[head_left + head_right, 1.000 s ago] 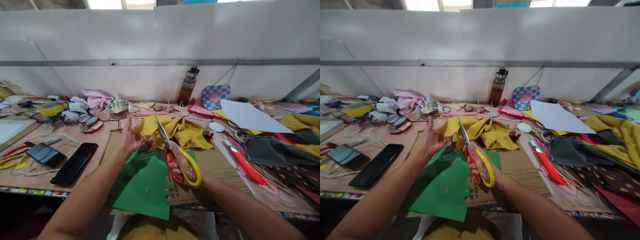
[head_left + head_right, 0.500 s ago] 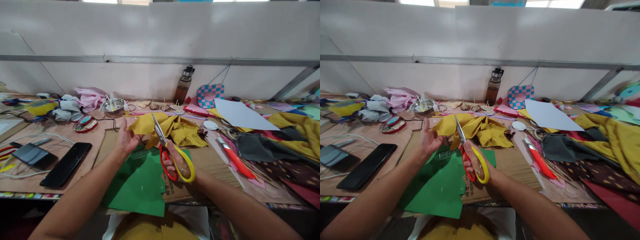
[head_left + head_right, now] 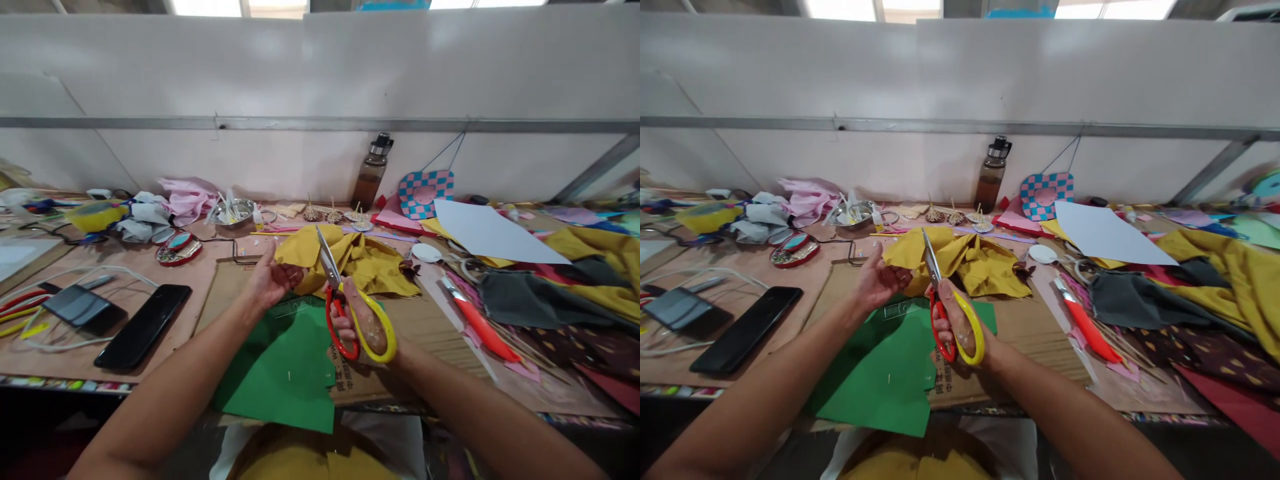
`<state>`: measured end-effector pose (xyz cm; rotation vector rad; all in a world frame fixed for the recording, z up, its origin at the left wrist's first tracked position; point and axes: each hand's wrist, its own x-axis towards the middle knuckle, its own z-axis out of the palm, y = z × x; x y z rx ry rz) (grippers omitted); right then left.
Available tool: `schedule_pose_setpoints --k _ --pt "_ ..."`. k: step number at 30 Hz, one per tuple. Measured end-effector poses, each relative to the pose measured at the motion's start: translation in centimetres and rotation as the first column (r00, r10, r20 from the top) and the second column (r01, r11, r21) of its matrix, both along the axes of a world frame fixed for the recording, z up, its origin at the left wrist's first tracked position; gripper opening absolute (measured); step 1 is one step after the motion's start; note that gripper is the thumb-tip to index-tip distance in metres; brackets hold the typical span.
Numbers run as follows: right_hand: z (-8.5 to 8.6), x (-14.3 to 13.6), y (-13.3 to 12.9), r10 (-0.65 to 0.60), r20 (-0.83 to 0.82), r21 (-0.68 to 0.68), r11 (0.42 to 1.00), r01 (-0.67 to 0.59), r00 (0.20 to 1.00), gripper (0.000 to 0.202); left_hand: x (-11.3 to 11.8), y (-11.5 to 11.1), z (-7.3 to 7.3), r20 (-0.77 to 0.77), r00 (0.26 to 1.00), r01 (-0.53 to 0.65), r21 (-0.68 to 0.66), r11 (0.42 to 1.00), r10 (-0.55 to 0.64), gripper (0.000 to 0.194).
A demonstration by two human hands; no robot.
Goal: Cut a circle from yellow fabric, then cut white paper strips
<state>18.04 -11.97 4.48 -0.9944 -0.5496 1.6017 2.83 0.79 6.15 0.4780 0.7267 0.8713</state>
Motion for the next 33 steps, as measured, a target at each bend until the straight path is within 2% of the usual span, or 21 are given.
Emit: schedule_pose_setpoints --k 2,4,8,11,17,22,26,29,31,33 --pt "-0.1 -0.1 0.0 0.017 0.003 -0.014 1.0 -0.017 1.0 0.068 0.2 -0.2 0.1 0.101 0.988 -0.123 0.064 0.99 0.116 0.037" --pt "-0.3 -0.1 -0.1 0.045 0.021 -0.017 0.999 -0.044 0.999 0.066 0.3 -0.5 0.1 0.155 0.971 -0.193 0.083 0.978 0.179 0.036" --pt "-0.5 -0.2 -0.3 0.077 0.077 0.016 0.997 -0.079 0.994 0.067 0.6 -1.1 0.0 0.206 0.963 -0.193 0.084 0.978 0.172 0.042" --pt "-0.3 -0.4 -0.4 0.099 0.132 0.029 0.994 -0.103 0.986 0.069 0.9 -1.6 0.2 0.233 0.956 -0.211 0.11 0.971 0.181 0.037" --pt "-0.3 -0.7 -0.5 0.141 0.217 0.081 0.984 -0.162 0.966 0.07 1.2 -1.6 0.7 0.158 0.938 -0.322 0.076 0.944 0.308 0.034" --pt "-1.1 -0.5 -0.6 0.159 0.21 0.108 0.977 -0.185 0.965 0.062 1.2 -1.3 0.5 0.102 0.948 -0.306 0.024 0.952 0.302 0.036" --pt "-1.6 -0.4 -0.5 0.163 0.223 0.139 0.971 -0.197 0.961 0.056 1.6 -1.4 0.6 0.035 0.95 -0.309 -0.01 0.951 0.309 0.047" --pt "-1.6 -0.5 -0.5 0.158 0.241 0.124 0.974 -0.192 0.958 0.054 1.7 -1.6 1.1 0.056 0.952 -0.302 -0.007 0.953 0.302 0.054" --pt "-1.5 -0.5 -0.6 0.171 0.237 0.112 0.973 -0.202 0.956 0.055 1.5 -1.8 1.4 0.113 0.958 -0.267 0.016 0.963 0.264 0.051" --pt "-1.4 -0.5 -0.7 0.18 0.236 0.106 0.972 -0.209 0.955 0.056 1.3 -1.9 1.7 0.158 0.966 -0.215 0.053 0.975 0.204 0.04"
